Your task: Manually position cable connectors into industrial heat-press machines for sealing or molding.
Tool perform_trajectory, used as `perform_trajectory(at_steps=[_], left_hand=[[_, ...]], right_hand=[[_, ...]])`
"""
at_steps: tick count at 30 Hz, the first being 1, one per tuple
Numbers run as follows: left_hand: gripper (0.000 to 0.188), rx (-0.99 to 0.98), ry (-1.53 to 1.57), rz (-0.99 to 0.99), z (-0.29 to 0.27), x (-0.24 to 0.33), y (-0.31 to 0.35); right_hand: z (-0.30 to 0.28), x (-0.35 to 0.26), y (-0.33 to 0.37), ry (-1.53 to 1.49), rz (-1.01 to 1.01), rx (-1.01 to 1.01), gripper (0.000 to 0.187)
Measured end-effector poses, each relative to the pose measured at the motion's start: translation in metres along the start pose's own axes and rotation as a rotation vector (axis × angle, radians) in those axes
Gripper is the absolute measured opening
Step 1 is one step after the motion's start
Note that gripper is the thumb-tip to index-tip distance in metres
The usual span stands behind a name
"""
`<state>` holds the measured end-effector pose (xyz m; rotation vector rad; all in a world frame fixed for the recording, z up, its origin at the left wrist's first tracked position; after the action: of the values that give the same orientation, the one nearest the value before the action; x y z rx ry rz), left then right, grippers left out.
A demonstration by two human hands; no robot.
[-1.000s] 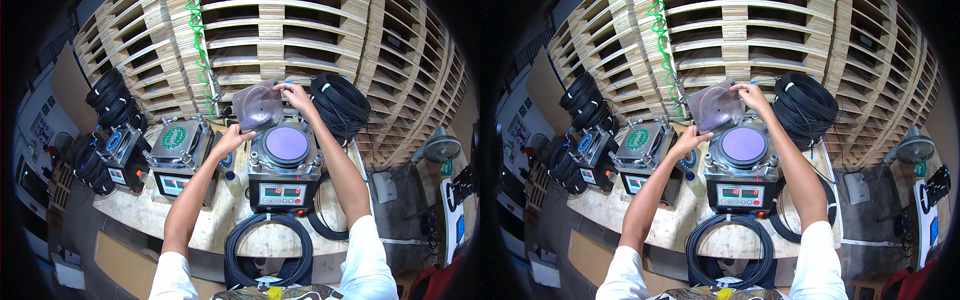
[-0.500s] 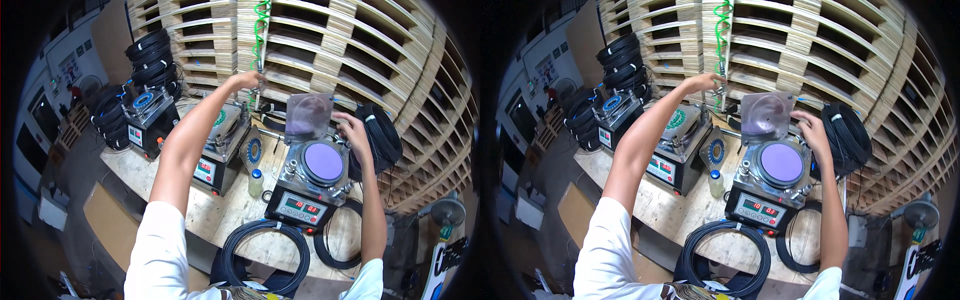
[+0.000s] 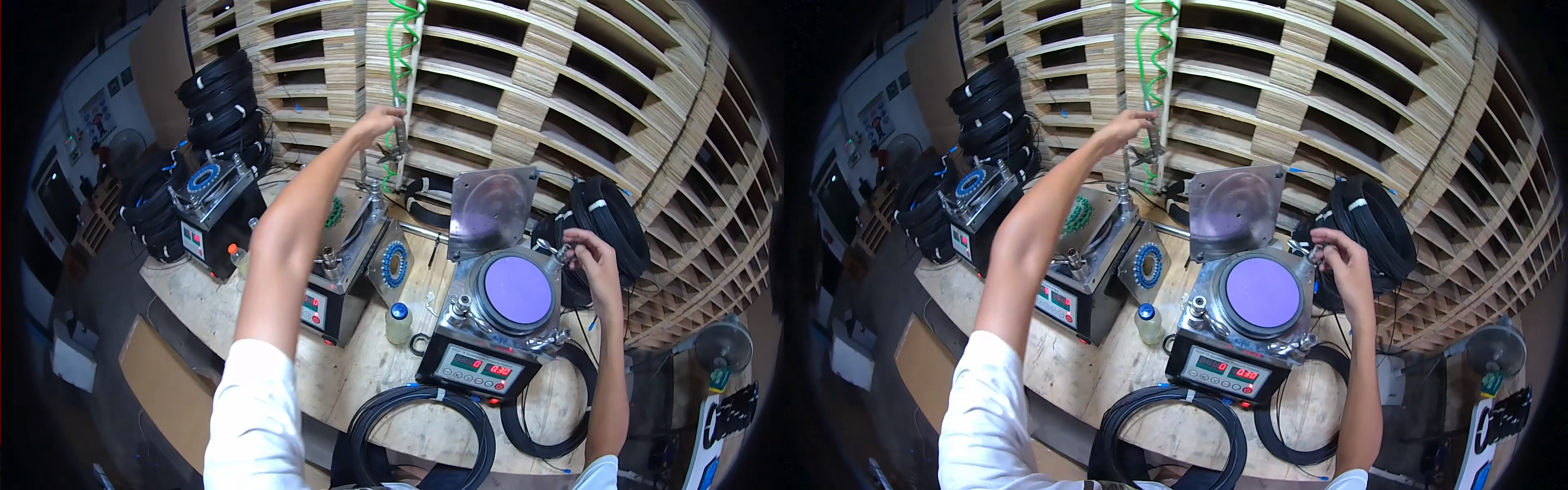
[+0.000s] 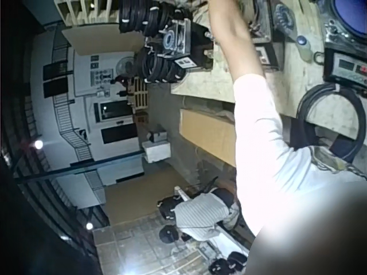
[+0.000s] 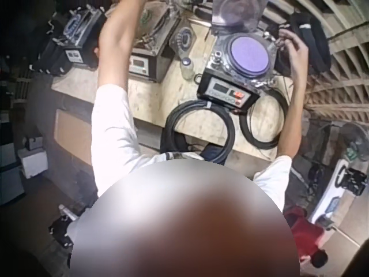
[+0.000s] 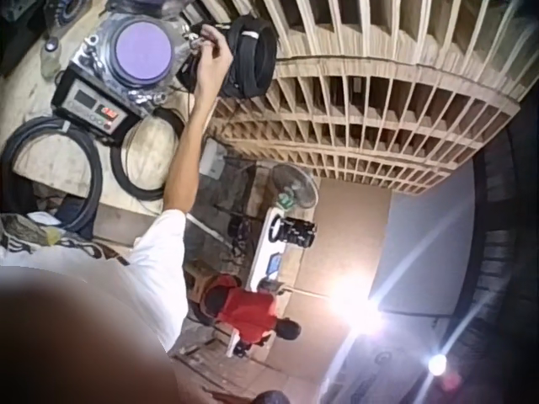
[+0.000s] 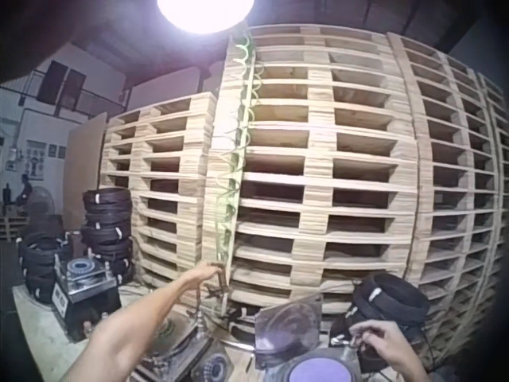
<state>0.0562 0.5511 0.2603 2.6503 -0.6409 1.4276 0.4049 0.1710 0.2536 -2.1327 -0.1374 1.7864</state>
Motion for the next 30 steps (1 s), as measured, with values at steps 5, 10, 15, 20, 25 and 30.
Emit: perform_trajectory(at_steps=[5,10,15,20,25,30], left_hand=[[0.042,0.012,0.083,0.232,-0.059,0.101,0.087],[0.041,-0.229,0.115,0.407,-0.092,0.196,0.202],[0.045,-0.371,0.099,0.515,-0.053,0.263,0.29],[0.041,-0.442,-0.085,0.563,-0.01,0.285,0.317],[0.025,0.064,0.072,0.526,-0.011,0.222,0.284],[0.054,-0.086,0.184,0.142,0.098,0.068,0.239]], right_hand=[[0.025,-0.045,-0.01,-0.043,-0.05,-0.024,0.028],[0.09,-0.115,-0.02,0.002,-0.118,-0.261,0.038],[0.175,-0.159,-0.021,0.069,-0.026,-0.549,0.05],[0.192,-0.163,0.005,-0.387,0.043,-0.684,0.039],[0.122,-0.139,0.048,-0.342,0.145,-0.366,0.027],[0.09,-0.132,0.095,-0.243,0.138,0.024,0.015]])
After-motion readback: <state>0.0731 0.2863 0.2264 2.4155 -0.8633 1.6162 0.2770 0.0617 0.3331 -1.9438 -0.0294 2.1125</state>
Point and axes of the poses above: each hand's wrist, its own y-axis away from the middle knuckle, its own z-axis out of the palm, x = y × z, the point moved 7 cm from there along -y, towards the middle knuckle, and after that the axes turned 11 degrees about -y, right-handed, at the moved point
